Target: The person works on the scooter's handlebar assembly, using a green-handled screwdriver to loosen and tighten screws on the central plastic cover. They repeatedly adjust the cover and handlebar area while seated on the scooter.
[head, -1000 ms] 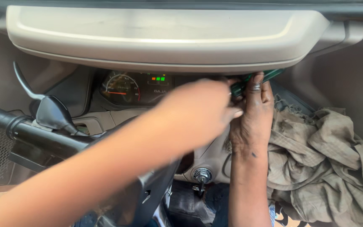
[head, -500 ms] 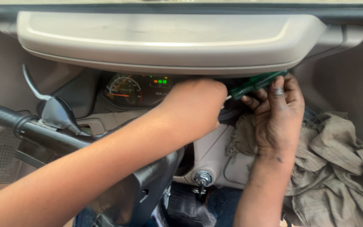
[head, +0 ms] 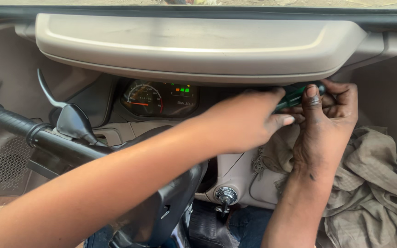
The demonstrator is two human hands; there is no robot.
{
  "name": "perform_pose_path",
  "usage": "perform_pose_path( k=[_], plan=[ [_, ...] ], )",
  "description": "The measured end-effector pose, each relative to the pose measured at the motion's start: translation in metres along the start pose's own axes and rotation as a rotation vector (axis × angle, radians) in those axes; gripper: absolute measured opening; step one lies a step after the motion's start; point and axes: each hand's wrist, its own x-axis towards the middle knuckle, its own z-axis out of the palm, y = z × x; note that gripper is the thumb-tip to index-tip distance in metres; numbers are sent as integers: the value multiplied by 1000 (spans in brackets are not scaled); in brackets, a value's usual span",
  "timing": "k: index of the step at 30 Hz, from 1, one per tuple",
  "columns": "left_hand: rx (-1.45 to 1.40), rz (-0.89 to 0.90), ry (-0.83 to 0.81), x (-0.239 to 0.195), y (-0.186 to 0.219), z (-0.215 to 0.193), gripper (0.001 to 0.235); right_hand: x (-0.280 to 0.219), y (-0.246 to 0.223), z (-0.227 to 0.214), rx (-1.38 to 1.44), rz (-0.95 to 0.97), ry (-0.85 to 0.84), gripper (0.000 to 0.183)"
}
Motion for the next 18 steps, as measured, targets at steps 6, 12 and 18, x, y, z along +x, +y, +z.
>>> perform_pose_path(
  k=[6, 12, 18],
  plan=[
    [273, -146, -131, 7, 13, 1, 19, 2, -2, -1, -146, -47, 25, 23],
    [169, -127, -85, 9, 13, -1, 26, -11, -11, -6, -184, -111, -91, 23],
    [-128, -292, -327, 16, 19, -21, 35, -10, -36, -20, 192, 102, -329, 42]
  ],
)
